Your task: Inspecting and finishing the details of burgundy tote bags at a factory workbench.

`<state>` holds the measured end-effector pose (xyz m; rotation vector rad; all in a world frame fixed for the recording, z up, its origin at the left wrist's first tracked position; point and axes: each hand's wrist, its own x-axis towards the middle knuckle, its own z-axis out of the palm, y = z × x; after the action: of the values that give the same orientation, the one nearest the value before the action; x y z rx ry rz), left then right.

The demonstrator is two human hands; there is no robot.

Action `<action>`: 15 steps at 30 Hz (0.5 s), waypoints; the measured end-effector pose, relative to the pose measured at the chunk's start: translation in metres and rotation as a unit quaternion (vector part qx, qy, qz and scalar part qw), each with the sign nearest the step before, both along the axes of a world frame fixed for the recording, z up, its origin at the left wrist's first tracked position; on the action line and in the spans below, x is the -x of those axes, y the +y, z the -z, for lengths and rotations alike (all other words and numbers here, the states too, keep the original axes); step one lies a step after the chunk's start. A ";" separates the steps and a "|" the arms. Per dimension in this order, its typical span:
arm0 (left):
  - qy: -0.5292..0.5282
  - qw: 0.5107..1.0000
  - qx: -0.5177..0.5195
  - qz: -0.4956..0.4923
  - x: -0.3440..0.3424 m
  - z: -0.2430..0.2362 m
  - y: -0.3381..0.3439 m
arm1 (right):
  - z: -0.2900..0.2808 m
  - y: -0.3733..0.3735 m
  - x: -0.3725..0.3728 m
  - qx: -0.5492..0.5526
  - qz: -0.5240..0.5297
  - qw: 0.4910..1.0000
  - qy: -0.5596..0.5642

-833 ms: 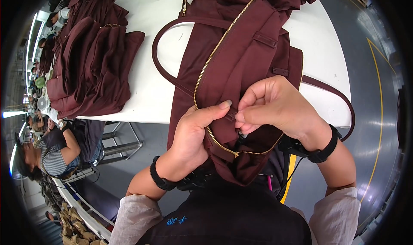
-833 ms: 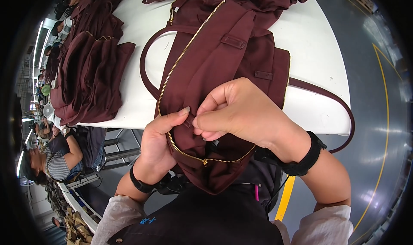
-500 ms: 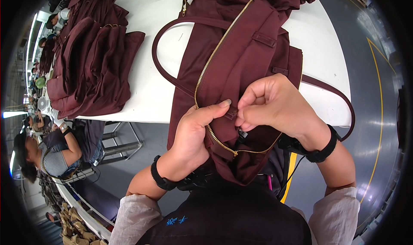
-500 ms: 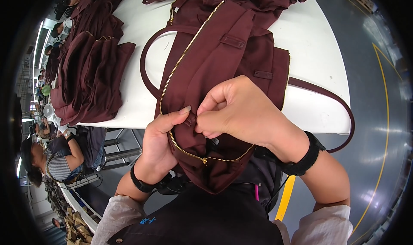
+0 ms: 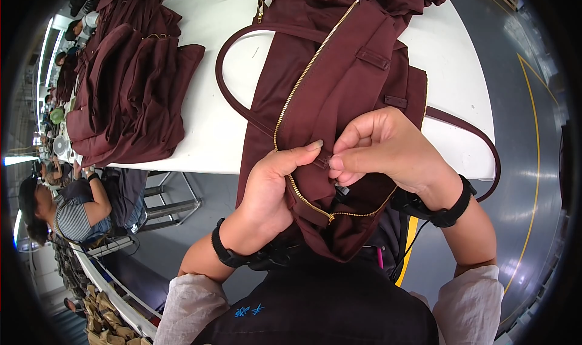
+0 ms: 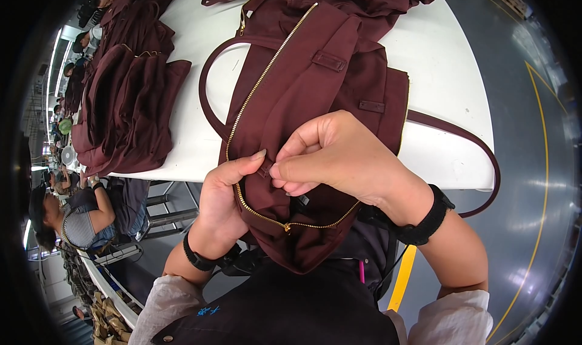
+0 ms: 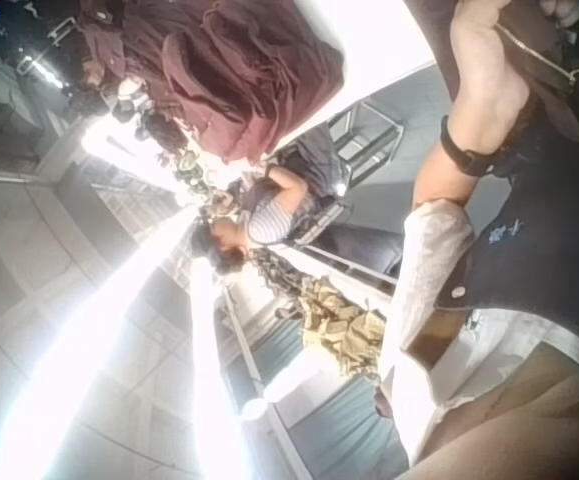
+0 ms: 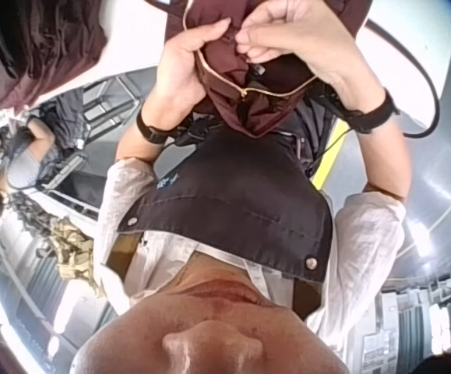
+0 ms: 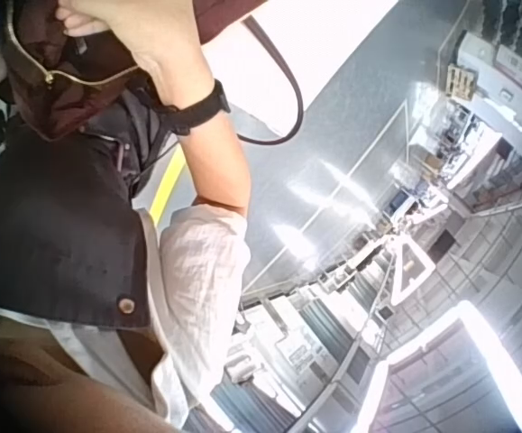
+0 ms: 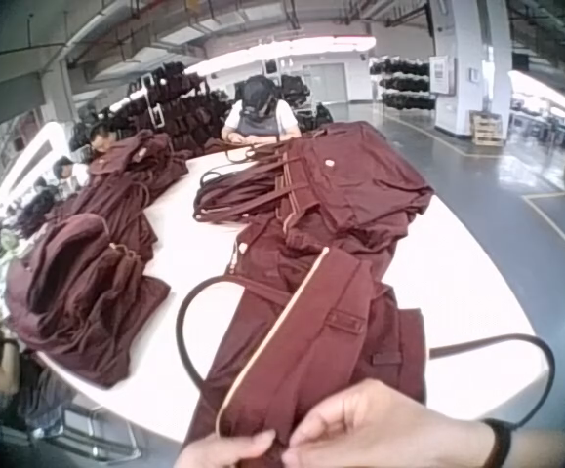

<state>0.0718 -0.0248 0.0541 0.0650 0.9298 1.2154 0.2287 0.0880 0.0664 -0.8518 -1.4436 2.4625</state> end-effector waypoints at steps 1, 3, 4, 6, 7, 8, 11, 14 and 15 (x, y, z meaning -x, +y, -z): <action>0.001 1.000 0.009 -0.004 0.000 0.000 0.000 | 0.001 0.000 0.000 0.006 0.000 1.000 0.005; -0.010 1.000 0.005 -0.008 -0.001 0.001 0.000 | 0.000 -0.002 0.001 0.017 0.011 1.000 0.004; -0.020 1.000 0.001 -0.010 -0.002 0.001 -0.001 | 0.000 -0.004 0.001 0.028 0.024 0.999 0.003; -0.028 0.999 -0.015 -0.010 -0.003 0.002 -0.002 | -0.001 -0.009 0.001 0.022 0.041 0.999 0.010; -0.035 0.999 -0.031 -0.011 -0.003 0.002 -0.003 | -0.001 -0.012 0.001 0.017 0.056 0.998 0.018; -0.035 0.999 -0.031 -0.011 -0.004 0.000 -0.003 | 0.000 -0.016 0.001 0.017 0.056 0.998 0.018; -0.042 0.998 -0.018 -0.032 -0.008 -0.004 -0.004 | 0.007 -0.035 0.000 -0.194 0.191 0.960 0.066; -0.043 0.997 -0.003 -0.059 -0.011 0.000 -0.006 | 0.010 -0.049 0.000 -0.368 0.248 0.892 0.088; -0.041 0.997 -0.026 -0.057 -0.012 -0.001 -0.006 | 0.008 -0.052 0.001 -0.425 0.255 0.865 0.078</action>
<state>0.0841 -0.0312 0.0551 0.0034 0.8390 1.3374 0.2281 0.0365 0.0586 -0.6733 -1.7124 1.2653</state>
